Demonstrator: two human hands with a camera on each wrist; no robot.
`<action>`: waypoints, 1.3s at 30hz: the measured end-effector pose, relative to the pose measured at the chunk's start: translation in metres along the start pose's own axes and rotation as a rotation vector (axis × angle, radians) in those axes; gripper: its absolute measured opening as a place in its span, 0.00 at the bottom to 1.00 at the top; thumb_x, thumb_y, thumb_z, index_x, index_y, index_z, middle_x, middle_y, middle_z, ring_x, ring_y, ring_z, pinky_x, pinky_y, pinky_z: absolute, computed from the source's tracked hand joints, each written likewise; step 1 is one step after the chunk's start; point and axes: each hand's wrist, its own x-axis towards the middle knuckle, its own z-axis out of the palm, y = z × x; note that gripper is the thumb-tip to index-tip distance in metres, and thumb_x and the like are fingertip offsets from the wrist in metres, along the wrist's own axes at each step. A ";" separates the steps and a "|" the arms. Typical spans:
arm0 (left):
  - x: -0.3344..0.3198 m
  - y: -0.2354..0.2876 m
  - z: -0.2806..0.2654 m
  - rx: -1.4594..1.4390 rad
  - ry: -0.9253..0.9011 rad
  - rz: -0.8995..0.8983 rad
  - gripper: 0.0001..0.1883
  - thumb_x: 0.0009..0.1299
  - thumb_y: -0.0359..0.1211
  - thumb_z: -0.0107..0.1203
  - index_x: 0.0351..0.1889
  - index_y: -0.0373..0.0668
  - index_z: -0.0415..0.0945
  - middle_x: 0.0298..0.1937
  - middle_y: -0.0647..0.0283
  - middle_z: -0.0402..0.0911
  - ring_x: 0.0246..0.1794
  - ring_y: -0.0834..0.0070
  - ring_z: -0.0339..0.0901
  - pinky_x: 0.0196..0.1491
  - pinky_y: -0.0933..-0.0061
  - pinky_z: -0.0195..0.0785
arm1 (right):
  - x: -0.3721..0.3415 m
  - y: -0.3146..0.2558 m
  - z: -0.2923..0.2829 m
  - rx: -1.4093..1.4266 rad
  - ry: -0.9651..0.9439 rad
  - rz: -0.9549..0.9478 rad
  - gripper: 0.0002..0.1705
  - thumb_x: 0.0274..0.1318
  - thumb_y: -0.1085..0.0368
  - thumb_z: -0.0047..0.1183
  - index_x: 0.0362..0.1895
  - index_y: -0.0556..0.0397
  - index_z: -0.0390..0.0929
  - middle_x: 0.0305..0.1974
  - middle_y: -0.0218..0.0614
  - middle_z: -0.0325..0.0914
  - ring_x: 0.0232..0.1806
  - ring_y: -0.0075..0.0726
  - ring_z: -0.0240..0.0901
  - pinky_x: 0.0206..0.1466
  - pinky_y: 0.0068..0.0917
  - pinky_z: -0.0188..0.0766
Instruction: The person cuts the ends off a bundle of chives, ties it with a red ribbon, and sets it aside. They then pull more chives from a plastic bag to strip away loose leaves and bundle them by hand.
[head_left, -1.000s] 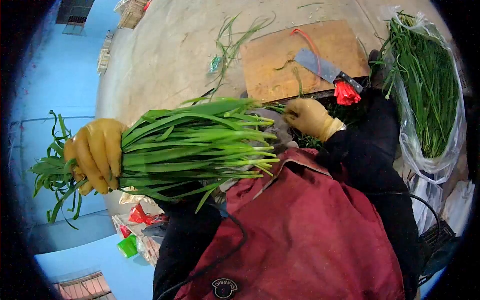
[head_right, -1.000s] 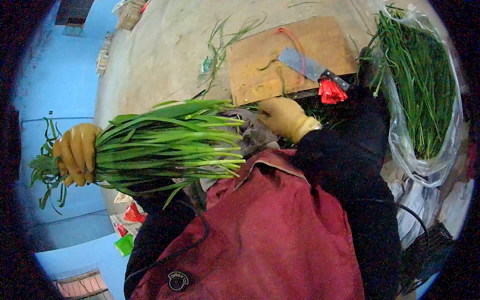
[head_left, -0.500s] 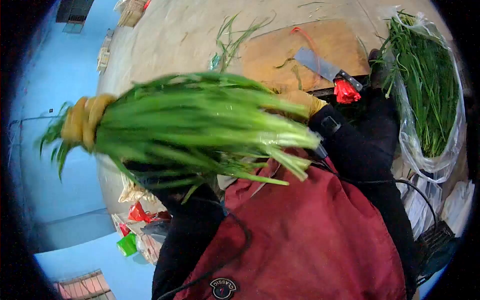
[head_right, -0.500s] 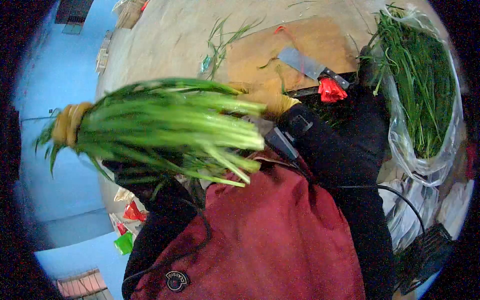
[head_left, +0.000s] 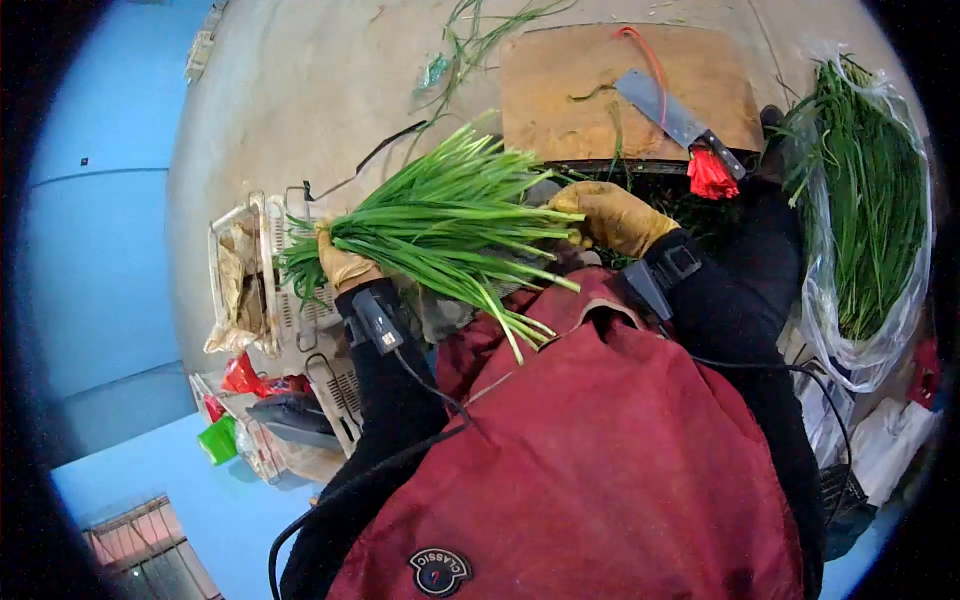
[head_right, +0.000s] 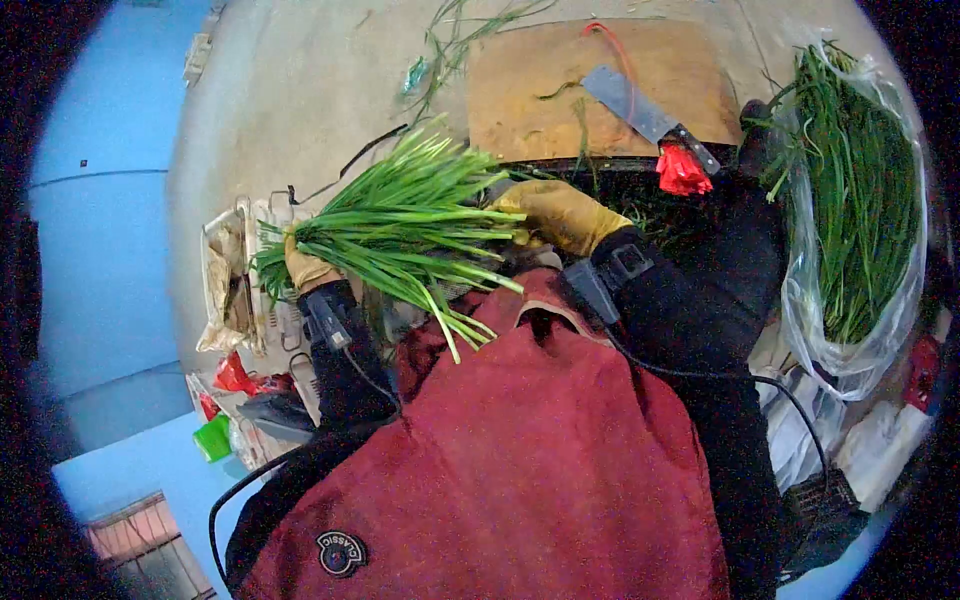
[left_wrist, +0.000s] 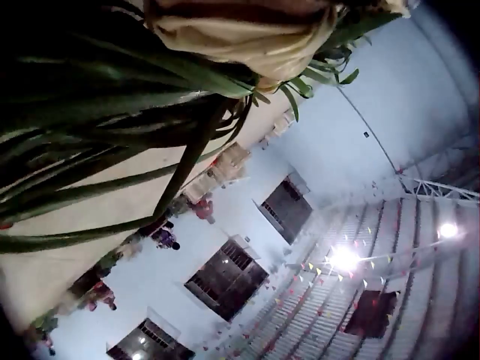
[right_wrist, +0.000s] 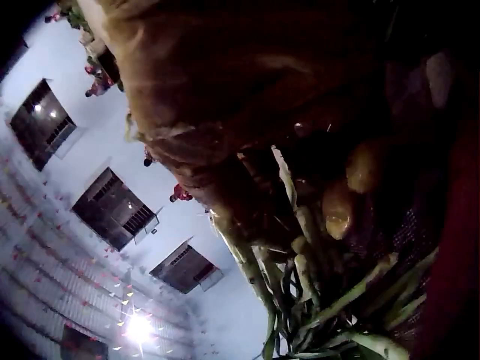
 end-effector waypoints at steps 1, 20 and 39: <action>0.031 -0.001 -0.032 -0.029 -0.025 0.002 0.19 0.72 0.45 0.42 0.43 0.41 0.77 0.50 0.52 0.77 0.50 0.52 0.72 0.54 0.44 0.65 | 0.003 0.005 -0.004 0.006 0.043 0.022 0.14 0.56 0.57 0.54 0.37 0.55 0.78 0.29 0.29 0.76 0.25 0.20 0.68 0.26 0.18 0.64; 0.022 -0.022 -0.058 -0.144 -0.047 -0.112 0.12 0.70 0.44 0.52 0.37 0.47 0.78 0.34 0.68 0.81 0.33 0.73 0.77 0.42 0.65 0.73 | 0.025 -0.034 0.007 -0.645 0.375 -0.146 0.13 0.58 0.63 0.52 0.41 0.59 0.80 0.30 0.27 0.78 0.31 0.22 0.70 0.37 0.21 0.67; -0.008 -0.009 -0.021 -0.162 -0.143 -0.138 0.13 0.68 0.47 0.55 0.29 0.52 0.78 0.27 0.75 0.81 0.25 0.78 0.76 0.31 0.70 0.72 | 0.103 -0.025 0.031 -0.568 0.330 -0.076 0.17 0.50 0.60 0.60 0.41 0.59 0.80 0.32 0.27 0.78 0.33 0.23 0.71 0.40 0.23 0.69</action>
